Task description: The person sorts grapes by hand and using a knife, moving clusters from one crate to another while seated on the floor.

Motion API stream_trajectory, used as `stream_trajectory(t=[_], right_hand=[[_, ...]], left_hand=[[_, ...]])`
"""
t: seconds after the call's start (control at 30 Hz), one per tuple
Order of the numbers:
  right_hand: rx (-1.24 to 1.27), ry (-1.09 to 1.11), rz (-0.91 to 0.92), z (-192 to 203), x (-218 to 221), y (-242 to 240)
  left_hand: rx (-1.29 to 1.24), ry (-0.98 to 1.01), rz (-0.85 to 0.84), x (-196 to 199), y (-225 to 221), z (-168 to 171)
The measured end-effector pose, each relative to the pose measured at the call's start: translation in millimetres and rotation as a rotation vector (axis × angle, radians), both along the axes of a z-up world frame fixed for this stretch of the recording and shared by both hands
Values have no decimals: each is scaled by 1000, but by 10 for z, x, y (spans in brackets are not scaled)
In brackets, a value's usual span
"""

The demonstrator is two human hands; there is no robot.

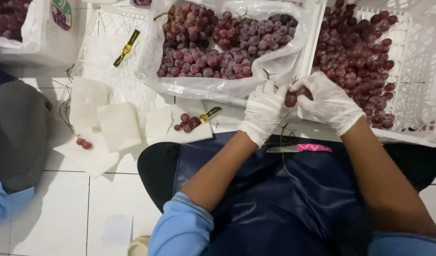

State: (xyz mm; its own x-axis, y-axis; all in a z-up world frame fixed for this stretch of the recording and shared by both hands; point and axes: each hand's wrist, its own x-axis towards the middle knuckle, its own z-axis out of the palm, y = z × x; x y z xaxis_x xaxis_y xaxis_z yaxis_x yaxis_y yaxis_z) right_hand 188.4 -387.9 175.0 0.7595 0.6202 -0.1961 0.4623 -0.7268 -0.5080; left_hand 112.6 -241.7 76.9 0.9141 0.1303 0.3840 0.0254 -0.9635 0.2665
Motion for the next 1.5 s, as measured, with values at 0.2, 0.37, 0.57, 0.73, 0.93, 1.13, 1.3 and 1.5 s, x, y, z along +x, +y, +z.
stream_trajectory(t=[0.2, 0.37, 0.57, 0.73, 0.93, 1.13, 1.3, 1.5], right_hand=[[265, 238, -60, 59, -227, -192], [378, 195, -53, 260, -440, -300], [539, 125, 19, 637, -697, -429], [429, 373, 77, 877, -839, -355], [419, 320, 46, 285, -849, -553], [382, 417, -109, 336, -1098, -493], [498, 407, -194, 438, -1093, -527], [826, 724, -361, 527, -1216, -427]], left_hand=[[-978, 215, -158, -48, 112, 245], [-1246, 185, -166, -289, 85, 629], [-1266, 334, -196, -471, 56, 928], [-1409, 406, -199, -670, -52, 1102], [-1273, 248, -219, -826, -142, 947], [-1327, 183, -217, -842, -168, 839], [-1344, 168, -240, -872, -146, 883], [-1693, 217, -43, -810, -204, 796]])
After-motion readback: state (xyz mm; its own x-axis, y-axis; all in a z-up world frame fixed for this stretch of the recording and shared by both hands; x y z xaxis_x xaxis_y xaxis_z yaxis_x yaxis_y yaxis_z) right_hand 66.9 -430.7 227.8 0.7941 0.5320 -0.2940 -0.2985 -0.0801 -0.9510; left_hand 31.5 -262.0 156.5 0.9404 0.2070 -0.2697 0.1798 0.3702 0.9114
